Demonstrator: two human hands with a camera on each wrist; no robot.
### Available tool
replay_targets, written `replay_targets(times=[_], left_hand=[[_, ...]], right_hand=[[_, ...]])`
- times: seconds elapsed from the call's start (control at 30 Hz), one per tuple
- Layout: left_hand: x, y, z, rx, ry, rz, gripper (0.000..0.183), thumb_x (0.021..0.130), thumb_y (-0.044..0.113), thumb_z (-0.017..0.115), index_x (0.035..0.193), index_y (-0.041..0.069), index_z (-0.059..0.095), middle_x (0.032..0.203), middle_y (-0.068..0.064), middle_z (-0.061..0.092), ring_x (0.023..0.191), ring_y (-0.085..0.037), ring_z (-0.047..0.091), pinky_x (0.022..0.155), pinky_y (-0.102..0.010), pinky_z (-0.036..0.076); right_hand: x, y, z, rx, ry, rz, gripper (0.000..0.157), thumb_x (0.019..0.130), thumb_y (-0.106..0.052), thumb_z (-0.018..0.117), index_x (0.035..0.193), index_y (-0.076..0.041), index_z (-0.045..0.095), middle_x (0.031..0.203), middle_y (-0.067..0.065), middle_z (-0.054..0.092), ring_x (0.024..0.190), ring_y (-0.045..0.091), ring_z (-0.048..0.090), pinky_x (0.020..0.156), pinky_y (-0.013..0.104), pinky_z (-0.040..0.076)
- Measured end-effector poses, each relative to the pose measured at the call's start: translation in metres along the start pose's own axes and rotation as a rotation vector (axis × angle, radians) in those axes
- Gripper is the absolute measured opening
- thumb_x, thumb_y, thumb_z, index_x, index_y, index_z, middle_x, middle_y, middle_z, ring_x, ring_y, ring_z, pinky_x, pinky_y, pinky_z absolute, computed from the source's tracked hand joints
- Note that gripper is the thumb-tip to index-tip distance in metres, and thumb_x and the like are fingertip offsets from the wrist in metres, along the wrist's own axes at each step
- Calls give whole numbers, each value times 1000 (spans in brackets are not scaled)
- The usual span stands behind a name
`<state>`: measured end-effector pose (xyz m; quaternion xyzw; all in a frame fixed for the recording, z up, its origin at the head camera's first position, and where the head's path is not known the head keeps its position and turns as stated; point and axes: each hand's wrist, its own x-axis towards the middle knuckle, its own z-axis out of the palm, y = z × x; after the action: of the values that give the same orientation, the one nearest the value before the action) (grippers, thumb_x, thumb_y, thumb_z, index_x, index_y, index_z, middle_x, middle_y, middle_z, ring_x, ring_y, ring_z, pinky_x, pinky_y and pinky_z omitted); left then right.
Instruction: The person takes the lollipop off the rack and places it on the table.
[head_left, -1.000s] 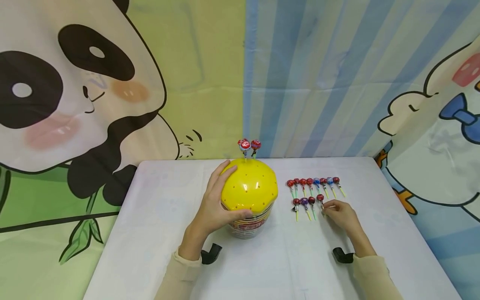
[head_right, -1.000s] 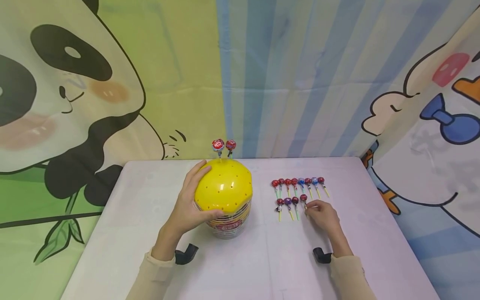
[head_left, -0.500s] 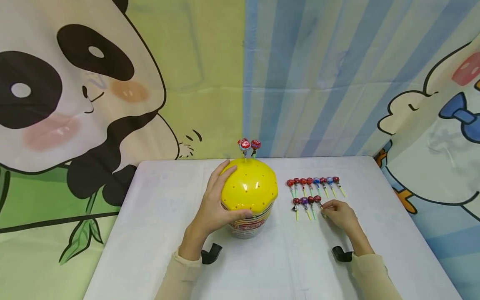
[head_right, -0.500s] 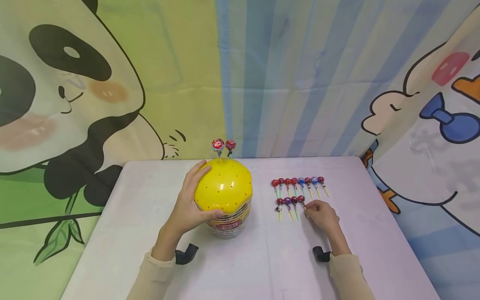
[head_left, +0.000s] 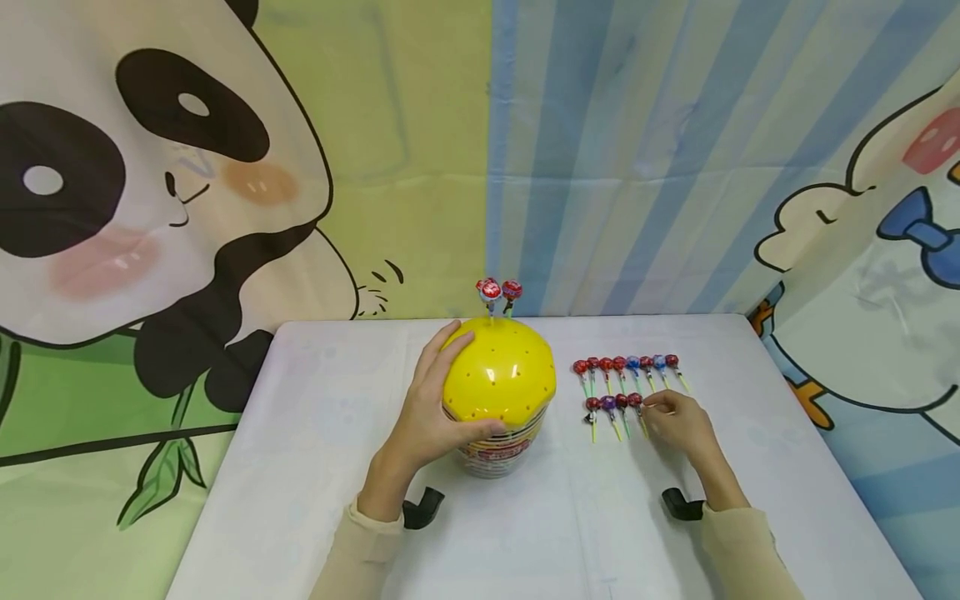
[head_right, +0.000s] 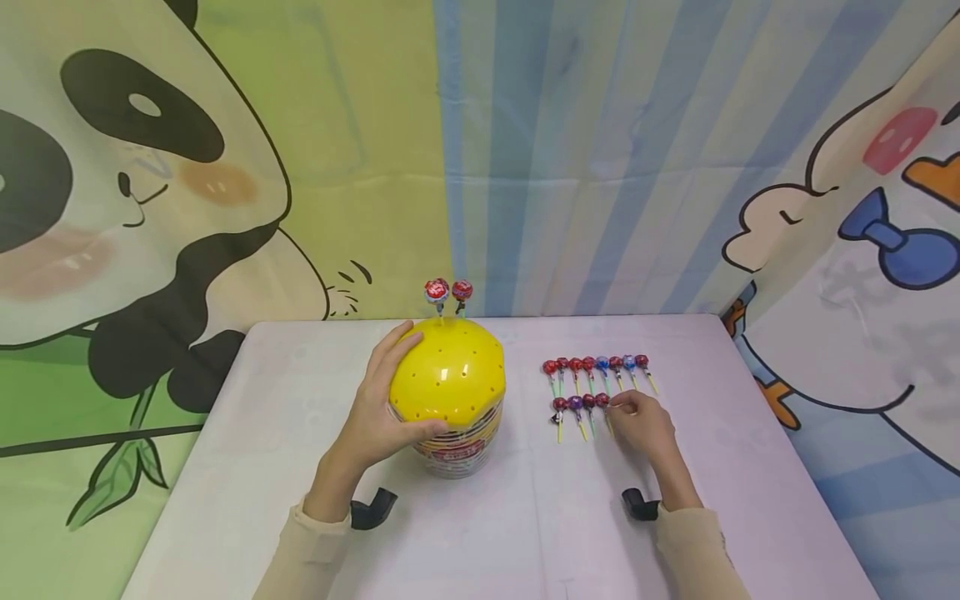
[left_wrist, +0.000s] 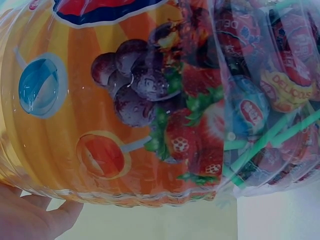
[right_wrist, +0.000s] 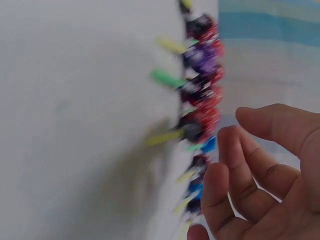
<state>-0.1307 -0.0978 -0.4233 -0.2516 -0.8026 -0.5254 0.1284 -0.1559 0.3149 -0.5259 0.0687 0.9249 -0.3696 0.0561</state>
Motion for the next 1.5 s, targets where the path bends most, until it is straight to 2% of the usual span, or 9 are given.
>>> replay_targets(times=[0.1,0.23,0.4,0.57,0.73,0.9,1.1,1.23,1.5], left_hand=[[0,-1,0,-2,2,3,105,65,40,93,153,33,36,163,6,18,139,-23,35,101,-53,45],[0,-1,0,1,4,3,106,65,40,93,154,33,36,163,5,18,139,-23,36,102,-52,45],[0,-1,-1,3,4,3,105,66,42,93,154,33,36,163,5,19,139,-23,36,102,-53,45],[-1,-1,-1,4,1,2,104,67,45,92,154,33,36,163,5,19,138,-23,36,101,-53,45],[-1,-2,0,-2,-5,-3,103,68,48,91,154,33,36,163,5,19,138,-23,37,102,-53,45],[-1,-2,0,-8,-8,6,103,68,50,90,154,32,35,163,2,19,138,-23,36,101,-53,45],[-1,1,-1,-1,-11,3,103,69,53,89,154,34,35,163,4,18,138,-23,36,101,-53,45],[-1,1,-1,-2,-14,-6,103,69,57,87,155,34,34,163,4,18,137,-22,37,101,-53,45],[-1,1,-2,-13,-10,1,102,70,56,87,154,33,35,163,2,18,137,-23,37,102,-53,45]], right_hand=[[0,-19,-3,83,18,-68,34,99,-29,64,119,-2,68,105,15,68,95,33,61,70,36,49],[-2,-58,-8,246,9,-167,37,99,-32,65,121,-2,66,106,14,68,98,34,62,76,37,53],[-4,-112,-12,414,7,-311,32,98,-30,67,118,-5,68,108,14,68,94,25,63,78,30,53],[-1,-158,-9,512,-25,-428,27,97,-27,69,116,-7,70,108,11,67,92,26,61,75,28,53],[8,-191,0,601,-108,-488,27,97,-24,68,117,-6,70,113,10,67,106,30,60,94,37,51],[15,-214,8,670,-206,-502,29,97,-25,69,119,-7,69,117,14,66,111,31,60,100,42,49],[18,-236,10,694,-286,-498,32,97,-19,69,121,1,65,116,16,64,103,31,60,88,35,56],[19,-242,12,686,-300,-478,28,97,-18,69,120,-1,66,113,14,64,99,31,60,81,33,58],[22,-245,14,722,-345,-489,30,98,-17,67,121,2,64,113,16,65,99,32,59,81,35,58]])
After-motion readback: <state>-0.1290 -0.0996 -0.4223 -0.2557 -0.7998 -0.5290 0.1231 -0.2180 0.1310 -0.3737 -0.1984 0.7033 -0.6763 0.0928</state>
